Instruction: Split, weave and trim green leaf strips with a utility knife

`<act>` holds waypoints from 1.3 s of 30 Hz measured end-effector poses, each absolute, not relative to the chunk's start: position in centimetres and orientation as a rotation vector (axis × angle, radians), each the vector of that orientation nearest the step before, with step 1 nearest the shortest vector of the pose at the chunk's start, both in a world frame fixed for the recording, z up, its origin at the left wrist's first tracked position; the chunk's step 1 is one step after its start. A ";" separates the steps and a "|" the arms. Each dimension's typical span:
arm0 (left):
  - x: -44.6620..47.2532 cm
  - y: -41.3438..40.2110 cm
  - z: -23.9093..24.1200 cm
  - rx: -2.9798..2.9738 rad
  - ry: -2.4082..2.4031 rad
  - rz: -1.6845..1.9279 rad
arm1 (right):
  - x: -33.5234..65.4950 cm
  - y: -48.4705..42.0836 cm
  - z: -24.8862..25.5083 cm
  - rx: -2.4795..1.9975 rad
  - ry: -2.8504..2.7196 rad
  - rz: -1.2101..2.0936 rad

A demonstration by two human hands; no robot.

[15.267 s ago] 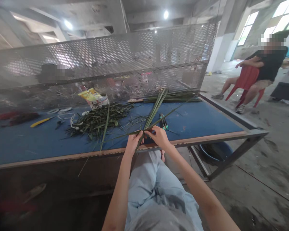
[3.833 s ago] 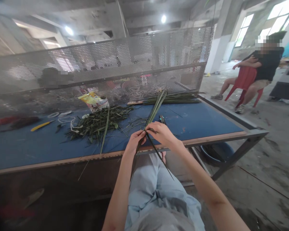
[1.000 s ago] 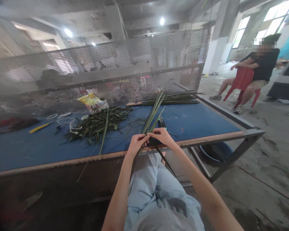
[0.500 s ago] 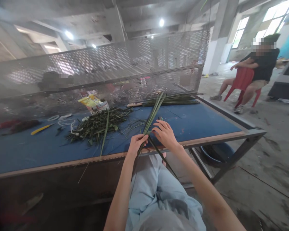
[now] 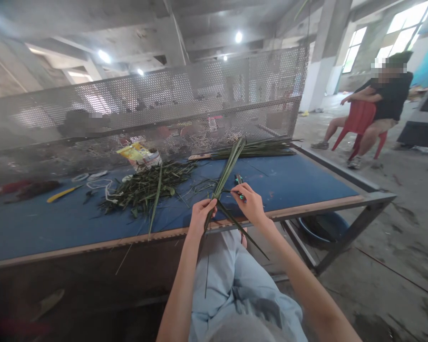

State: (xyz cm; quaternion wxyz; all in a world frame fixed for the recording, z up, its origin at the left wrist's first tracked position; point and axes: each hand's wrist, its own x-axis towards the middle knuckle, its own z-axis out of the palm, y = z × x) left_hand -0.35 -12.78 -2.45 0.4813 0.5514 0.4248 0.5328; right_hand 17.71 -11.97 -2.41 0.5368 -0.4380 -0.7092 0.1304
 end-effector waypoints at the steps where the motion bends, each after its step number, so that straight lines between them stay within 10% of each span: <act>1: -0.4 -12.8 -2.5 1.349 1.036 1.292 | 17.6 -11.9 -2.4 -1.015 -1.659 0.382; 14: -0.3 -12.9 -2.6 1.400 0.992 1.235 | 14.6 -11.2 -1.7 -0.777 -1.485 1.065; 39: -0.4 -12.8 -2.8 1.428 0.986 1.287 | 13.9 -11.8 -2.4 -0.765 -1.405 0.926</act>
